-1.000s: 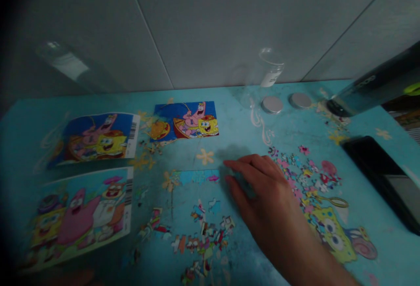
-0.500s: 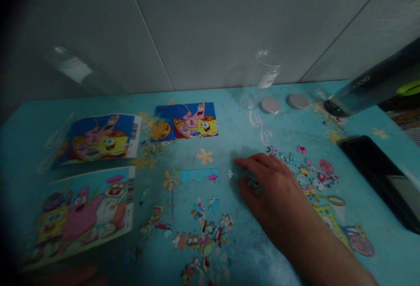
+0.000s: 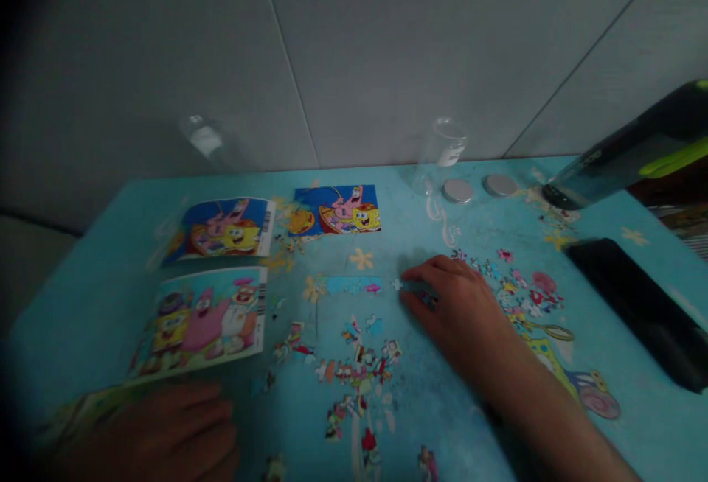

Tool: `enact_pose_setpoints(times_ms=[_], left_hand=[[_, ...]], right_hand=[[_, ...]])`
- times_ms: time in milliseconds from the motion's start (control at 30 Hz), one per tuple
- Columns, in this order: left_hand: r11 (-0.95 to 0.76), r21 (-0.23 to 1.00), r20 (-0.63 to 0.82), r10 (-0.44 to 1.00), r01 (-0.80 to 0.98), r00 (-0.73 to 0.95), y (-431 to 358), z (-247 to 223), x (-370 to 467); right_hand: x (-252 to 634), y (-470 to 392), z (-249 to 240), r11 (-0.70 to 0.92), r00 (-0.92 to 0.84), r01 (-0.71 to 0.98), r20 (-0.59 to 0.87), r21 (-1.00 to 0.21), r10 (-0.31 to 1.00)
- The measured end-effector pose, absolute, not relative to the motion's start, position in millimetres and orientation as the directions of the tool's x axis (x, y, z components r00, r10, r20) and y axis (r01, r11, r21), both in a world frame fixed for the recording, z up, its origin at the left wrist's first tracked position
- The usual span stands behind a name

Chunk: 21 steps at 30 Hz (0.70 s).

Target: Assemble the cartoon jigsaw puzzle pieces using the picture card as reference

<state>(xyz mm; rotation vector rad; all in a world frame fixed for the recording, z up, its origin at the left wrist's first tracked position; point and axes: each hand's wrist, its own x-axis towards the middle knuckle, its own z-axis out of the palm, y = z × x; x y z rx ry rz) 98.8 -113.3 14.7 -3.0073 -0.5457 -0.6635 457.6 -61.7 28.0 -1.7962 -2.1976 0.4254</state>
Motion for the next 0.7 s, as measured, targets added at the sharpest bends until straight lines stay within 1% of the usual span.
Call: enact_pose_setpoints(times_ms=[33,67,100,133,233,400,533,700], left_hand=[[-0.936,0.065,0.377,0.344,0.346,0.860,-112.1,21.0,102.5],[-0.931,0.068,0.297,0.363,0.360,0.883,-111.1,26.3,105.4],[-0.946,0.079,0.278,0.323,0.313,0.905,-110.2,30.0,107.5],[-0.956,0.073,0.321,0.293,0.285,0.901,-109.3,32.1,108.8],[-0.967,0.059,0.361,0.251,0.247,0.898,-106.7,31.1,109.3],[-0.969,0.035,0.375,0.241,0.246,0.895,-104.3,26.4,108.8],[-0.971,0.017,0.393,0.227,0.240,0.891,-102.6,26.1,108.9],[-0.973,-0.010,0.419,0.207,0.232,0.884,-100.1,23.6,108.2]], right_hand=[[459.3,-61.1,25.8,0.196,-0.199,0.899,0.033,-0.392,0.979],[461.4,-60.3,23.2,0.202,-0.200,0.897,0.047,-0.394,0.979],[463.7,-59.2,20.3,0.213,-0.207,0.892,0.057,-0.398,0.977],[466.2,-57.9,17.5,0.222,-0.210,0.888,0.074,-0.401,0.975],[472.2,-53.1,10.6,0.242,-0.226,0.880,0.087,-0.410,0.970],[475.0,-49.9,9.6,0.230,-0.232,0.874,0.049,-0.428,0.971],[474.5,-49.0,8.7,0.219,-0.212,0.876,0.066,-0.429,0.975],[473.6,-45.9,5.0,0.216,-0.214,0.860,0.058,-0.461,0.975]])
